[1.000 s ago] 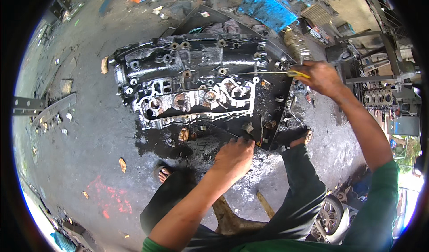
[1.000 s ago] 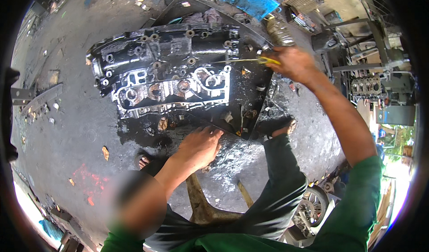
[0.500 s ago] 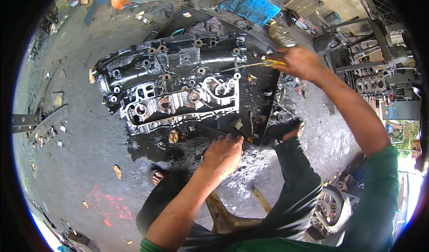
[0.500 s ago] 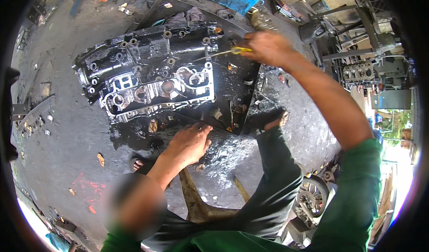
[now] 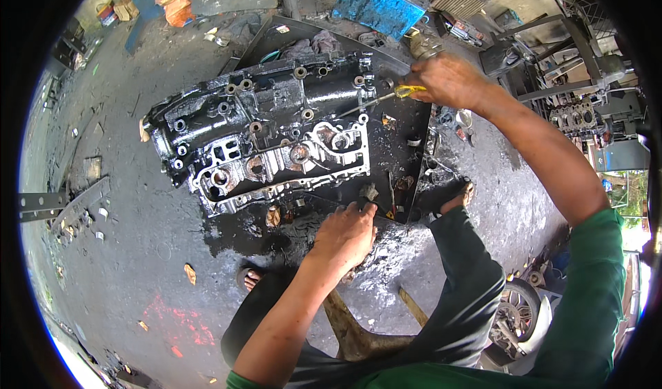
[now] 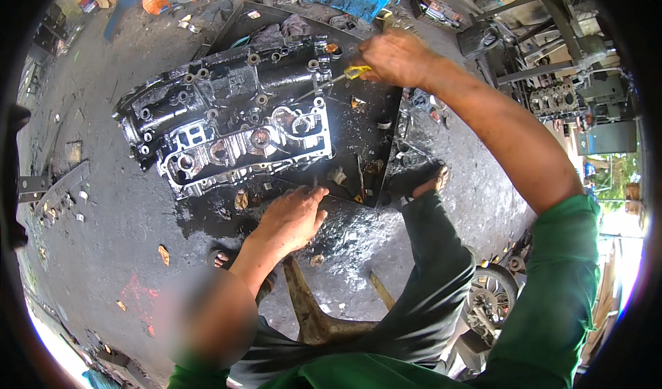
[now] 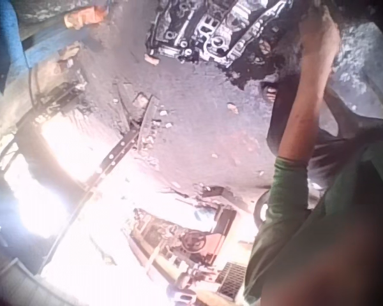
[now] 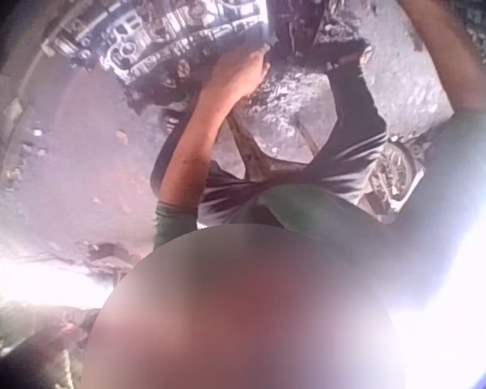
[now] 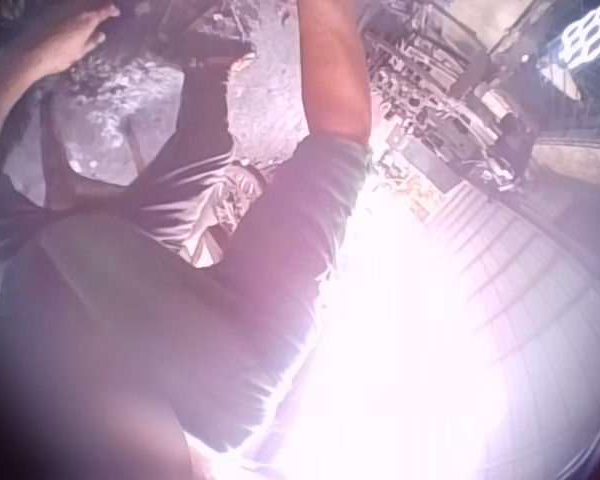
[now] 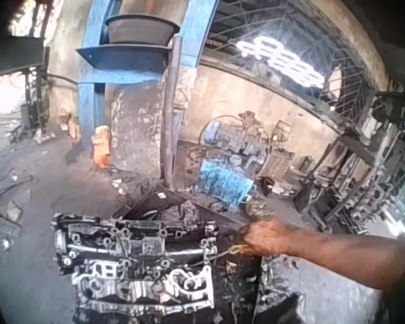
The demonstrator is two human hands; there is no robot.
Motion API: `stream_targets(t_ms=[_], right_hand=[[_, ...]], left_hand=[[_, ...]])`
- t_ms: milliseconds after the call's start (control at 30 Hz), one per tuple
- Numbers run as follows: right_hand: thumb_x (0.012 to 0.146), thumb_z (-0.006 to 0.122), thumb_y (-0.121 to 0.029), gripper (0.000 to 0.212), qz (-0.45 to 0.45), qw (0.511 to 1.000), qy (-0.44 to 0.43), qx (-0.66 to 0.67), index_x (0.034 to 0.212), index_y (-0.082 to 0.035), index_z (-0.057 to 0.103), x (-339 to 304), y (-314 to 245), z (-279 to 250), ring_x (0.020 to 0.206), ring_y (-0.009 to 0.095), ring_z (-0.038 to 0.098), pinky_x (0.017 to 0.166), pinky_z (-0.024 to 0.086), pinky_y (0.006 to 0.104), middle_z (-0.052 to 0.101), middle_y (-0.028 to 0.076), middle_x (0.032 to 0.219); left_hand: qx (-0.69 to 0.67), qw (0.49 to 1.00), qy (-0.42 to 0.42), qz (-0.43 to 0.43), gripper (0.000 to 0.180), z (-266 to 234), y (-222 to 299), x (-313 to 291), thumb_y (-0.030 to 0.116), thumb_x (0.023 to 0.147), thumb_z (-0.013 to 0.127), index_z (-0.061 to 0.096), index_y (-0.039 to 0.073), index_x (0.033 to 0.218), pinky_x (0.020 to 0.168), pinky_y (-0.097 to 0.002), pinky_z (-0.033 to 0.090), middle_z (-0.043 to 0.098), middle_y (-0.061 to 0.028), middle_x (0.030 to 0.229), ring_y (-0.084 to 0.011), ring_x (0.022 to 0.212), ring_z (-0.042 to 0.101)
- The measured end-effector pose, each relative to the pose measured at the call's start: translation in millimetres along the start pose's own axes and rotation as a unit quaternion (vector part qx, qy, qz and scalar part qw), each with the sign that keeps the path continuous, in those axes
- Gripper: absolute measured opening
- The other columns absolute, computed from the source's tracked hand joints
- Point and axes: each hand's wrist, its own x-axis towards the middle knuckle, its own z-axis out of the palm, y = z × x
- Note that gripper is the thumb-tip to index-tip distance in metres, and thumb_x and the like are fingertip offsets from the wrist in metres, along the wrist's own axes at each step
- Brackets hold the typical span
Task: The person uses a screwdriver to remove bolts and disassemble parts of a disassembled engine block. They repeatedly loosen fasteners, lift out components, and place them aside on the workbench.
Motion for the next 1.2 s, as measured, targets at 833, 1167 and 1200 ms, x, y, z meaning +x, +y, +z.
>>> stream_targets(t_ms=[833,1167,1200], right_hand=[[0.091,0.061,-0.040,0.037,0.095,0.988,-0.114,0.046,0.120,-0.018,0.066,-8.7,-11.8,-8.8,0.097,0.026,0.066,0.084,0.055,0.0386,0.064,0.005,0.110],[0.092,0.058,-0.045,0.037,0.119,0.984,-0.117,0.067,0.121,-0.023,0.066,-8.5,-23.0,-6.2,0.098,0.024,0.066,0.082,0.057,0.0359,0.063,0.004,0.118],[0.092,0.059,-0.042,0.035,0.122,0.984,-0.102,0.077,0.121,-0.024,0.066,-9.2,-23.0,-7.0,0.094,0.025,0.068,0.080,0.057,0.0365,0.065,0.005,0.110]], left_hand=[[0.007,1.000,0.005,0.002,0.040,-1.6,0.3,2.2,0.022,0.094,0.056,0.053,0.003,0.129,0.086,-0.0429,0.053,0.063,-0.0187,0.110,-0.0344,0.100,0.063],[-0.001,1.000,0.005,0.000,0.040,-2.9,0.2,-1.0,0.020,0.093,0.056,0.052,0.003,0.129,0.085,-0.0429,0.053,0.063,-0.0189,0.108,-0.0349,0.099,0.064],[0.008,1.000,-0.002,0.001,0.040,-1.7,0.0,-1.6,0.019,0.093,0.057,0.053,0.003,0.129,0.084,-0.0428,0.054,0.063,-0.0189,0.107,-0.0346,0.098,0.064]])
